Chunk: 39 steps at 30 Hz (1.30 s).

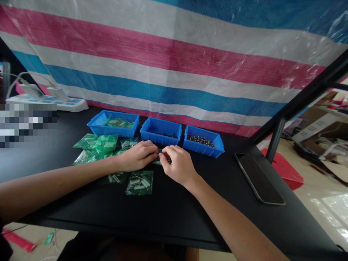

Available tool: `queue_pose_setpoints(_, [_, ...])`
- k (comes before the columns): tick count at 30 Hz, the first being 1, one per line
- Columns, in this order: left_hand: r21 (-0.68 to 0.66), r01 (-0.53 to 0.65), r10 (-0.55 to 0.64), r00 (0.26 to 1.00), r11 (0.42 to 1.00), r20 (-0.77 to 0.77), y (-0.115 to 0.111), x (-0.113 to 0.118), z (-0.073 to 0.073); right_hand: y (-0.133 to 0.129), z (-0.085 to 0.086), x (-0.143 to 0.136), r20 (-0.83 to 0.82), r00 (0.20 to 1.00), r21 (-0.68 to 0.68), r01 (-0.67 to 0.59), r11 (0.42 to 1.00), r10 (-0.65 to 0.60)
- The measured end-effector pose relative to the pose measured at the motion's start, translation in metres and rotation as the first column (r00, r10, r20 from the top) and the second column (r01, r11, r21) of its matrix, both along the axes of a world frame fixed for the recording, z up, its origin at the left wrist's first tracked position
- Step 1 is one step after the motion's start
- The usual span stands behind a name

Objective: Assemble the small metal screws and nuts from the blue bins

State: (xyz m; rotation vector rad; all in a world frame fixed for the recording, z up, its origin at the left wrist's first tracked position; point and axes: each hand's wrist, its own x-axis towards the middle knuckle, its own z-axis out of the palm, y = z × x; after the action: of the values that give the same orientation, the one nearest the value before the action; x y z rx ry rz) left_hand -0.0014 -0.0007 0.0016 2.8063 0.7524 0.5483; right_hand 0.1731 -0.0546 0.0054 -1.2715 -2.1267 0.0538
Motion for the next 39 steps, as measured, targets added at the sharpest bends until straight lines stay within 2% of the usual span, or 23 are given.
queue_pose_setpoints(8, [-0.012, 0.016, -0.016, 1.000, 1.000, 0.011, 0.0000, -0.0013, -0.0009, 0.0019, -0.0007, -0.0001, 0.060, 0.998, -0.027, -0.012, 1.000, 0.013])
queue_pose_setpoints(20, [-0.010, 0.018, -0.018, 1.000, 1.000, -0.008, -0.0002, 0.0001, 0.0004, 0.0015, 0.0000, -0.0012, -0.006, 0.999, -0.032, -0.033, 0.999, 0.033])
queue_pose_setpoints(39, [-0.015, 0.006, -0.006, 1.000, 1.000, 0.012, 0.0001, -0.0003, -0.0006, 0.0017, 0.0018, 0.0010, -0.021, 0.998, 0.015, 0.057, 0.998, -0.056])
